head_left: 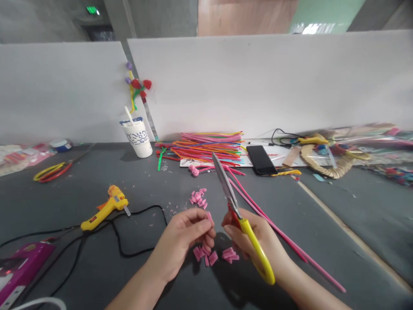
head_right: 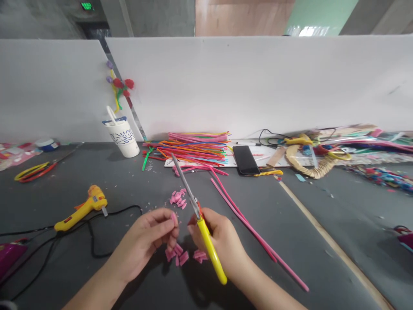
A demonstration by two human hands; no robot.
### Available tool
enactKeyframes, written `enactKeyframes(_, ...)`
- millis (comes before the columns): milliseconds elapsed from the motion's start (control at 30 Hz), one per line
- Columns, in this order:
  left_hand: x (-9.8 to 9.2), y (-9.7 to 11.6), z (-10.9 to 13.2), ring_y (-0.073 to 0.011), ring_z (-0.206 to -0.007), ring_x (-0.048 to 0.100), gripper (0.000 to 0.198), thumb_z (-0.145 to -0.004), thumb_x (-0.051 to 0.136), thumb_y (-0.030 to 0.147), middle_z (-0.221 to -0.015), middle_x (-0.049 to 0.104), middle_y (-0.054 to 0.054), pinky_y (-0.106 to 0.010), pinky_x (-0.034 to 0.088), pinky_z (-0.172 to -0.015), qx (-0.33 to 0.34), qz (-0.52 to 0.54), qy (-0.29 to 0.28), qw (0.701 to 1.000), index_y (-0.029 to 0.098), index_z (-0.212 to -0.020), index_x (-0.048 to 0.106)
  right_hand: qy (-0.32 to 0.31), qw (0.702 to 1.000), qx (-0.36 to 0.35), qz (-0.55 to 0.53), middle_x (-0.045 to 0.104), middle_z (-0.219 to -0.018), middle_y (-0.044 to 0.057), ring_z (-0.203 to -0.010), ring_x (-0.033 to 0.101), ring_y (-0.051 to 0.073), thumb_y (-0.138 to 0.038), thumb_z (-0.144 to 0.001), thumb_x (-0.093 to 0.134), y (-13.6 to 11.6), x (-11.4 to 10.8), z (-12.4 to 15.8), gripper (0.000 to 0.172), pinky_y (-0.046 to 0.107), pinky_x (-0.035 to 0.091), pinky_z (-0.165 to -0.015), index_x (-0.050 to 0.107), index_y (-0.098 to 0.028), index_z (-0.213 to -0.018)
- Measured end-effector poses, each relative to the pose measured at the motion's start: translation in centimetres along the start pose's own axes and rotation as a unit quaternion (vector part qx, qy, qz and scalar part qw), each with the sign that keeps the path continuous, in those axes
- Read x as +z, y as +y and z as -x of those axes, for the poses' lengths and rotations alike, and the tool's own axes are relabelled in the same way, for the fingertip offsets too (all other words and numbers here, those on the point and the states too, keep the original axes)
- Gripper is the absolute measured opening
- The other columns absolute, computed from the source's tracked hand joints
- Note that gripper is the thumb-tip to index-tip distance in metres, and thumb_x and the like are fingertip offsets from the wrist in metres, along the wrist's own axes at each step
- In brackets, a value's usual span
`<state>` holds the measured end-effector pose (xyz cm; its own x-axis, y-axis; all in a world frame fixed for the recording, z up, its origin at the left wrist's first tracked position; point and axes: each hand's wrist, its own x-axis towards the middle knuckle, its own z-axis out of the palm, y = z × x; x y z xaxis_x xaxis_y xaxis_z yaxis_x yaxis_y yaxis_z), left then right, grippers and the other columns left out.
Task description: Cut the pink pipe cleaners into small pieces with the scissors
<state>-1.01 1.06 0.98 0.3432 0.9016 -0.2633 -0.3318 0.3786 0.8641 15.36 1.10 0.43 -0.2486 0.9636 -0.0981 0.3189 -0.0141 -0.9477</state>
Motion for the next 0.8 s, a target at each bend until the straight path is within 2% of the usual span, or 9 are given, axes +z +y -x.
enactKeyframes(67, 0.3, -0.6, 0.0, -0.0097, -0.049, 0.054, 0.013, -0.072, 0.062, 0.026, -0.060, 0.059, -0.001, -0.020, 0.041, -0.048, -0.043, -0.004, -0.034, 0.999, 0.014, -0.069, 0.058, -0.024, 0.998, 0.032, -0.058, 0.041, -0.043, -0.009, -0.033, 0.035, 0.006, -0.040, -0.071, 0.050, -0.2, -0.1, 0.1, 0.021, 0.017, 0.028, -0.032, 0.047, -0.019, -0.071)
enactKeyframes(167, 0.6, -1.2, -0.1, -0.0092, -0.048, 0.053, 0.013, -0.072, 0.061, 0.026, -0.058, 0.059, -0.001, -0.019, 0.039, -0.047, -0.066, -0.021, -0.066, 0.995, 0.014, -0.068, 0.058, -0.049, 0.992, 0.053, -0.101, 0.046, -0.045, -0.008, -0.034, 0.039, 0.006, -0.038, -0.071, 0.051, -0.1, 0.0, 0.2, 0.019, 0.015, 0.028, -0.031, 0.048, -0.019, -0.075)
enactKeyframes(300, 0.6, -1.3, -0.1, -0.0091, -0.048, 0.053, 0.013, -0.073, 0.061, 0.026, -0.059, 0.060, -0.002, -0.020, 0.038, -0.047, -0.078, -0.044, -0.072, 0.993, 0.013, -0.070, 0.059, -0.034, 0.992, 0.053, -0.108, 0.044, -0.043, -0.009, -0.033, 0.037, 0.005, -0.029, -0.070, 0.050, -0.2, 0.2, 0.5, 0.011, 0.014, 0.027, -0.030, 0.046, -0.019, -0.068)
enactKeyframes(500, 1.1, -1.3, -0.2, -0.0114, -0.047, 0.053, 0.015, -0.070, 0.064, 0.027, -0.053, 0.060, -0.001, -0.021, 0.036, -0.047, -0.012, -0.105, -0.033, 0.994, 0.013, -0.073, 0.058, 0.008, 0.996, 0.061, -0.068, 0.040, -0.042, -0.010, -0.033, 0.035, 0.004, -0.017, -0.063, 0.048, -1.0, 0.4, 0.6, 0.007, 0.013, 0.027, -0.031, 0.042, -0.020, -0.059)
enactKeyframes(633, 1.2, -1.8, -0.4, -0.0107, -0.044, 0.052, 0.015, -0.067, 0.065, 0.027, -0.051, 0.059, -0.001, -0.021, 0.037, -0.045, -0.009, -0.110, -0.023, 0.994, 0.013, -0.069, 0.059, 0.008, 0.997, 0.066, -0.047, 0.040, -0.045, -0.010, -0.034, 0.036, 0.005, -0.018, -0.065, 0.048, -0.8, 0.4, 0.5, 0.008, 0.015, 0.028, -0.032, 0.041, -0.020, -0.060)
enactKeyframes(733, 0.9, -1.7, -0.4, -0.0113, -0.043, 0.054, 0.016, -0.066, 0.067, 0.026, -0.049, 0.058, 0.000, -0.021, 0.039, -0.044, -0.021, -0.074, 0.021, 0.997, 0.013, -0.070, 0.058, 0.002, 1.000, 0.018, -0.014, 0.040, -0.048, -0.009, -0.039, 0.038, 0.006, -0.024, -0.069, 0.050, -0.4, 0.0, 0.5, 0.012, 0.016, 0.030, -0.037, 0.040, -0.021, -0.063)
enactKeyframes(800, 0.5, -1.2, -0.4, -0.0104, -0.046, 0.055, 0.015, -0.065, 0.068, 0.023, -0.053, 0.060, 0.000, -0.020, 0.042, -0.045, -0.011, -0.028, 0.054, 0.998, 0.013, -0.072, 0.058, 0.006, 0.998, -0.022, 0.058, 0.041, -0.051, -0.008, -0.043, 0.040, 0.007, -0.027, -0.069, 0.053, 0.0, -0.3, 0.5, 0.017, 0.017, 0.030, -0.041, 0.039, -0.021, -0.062)
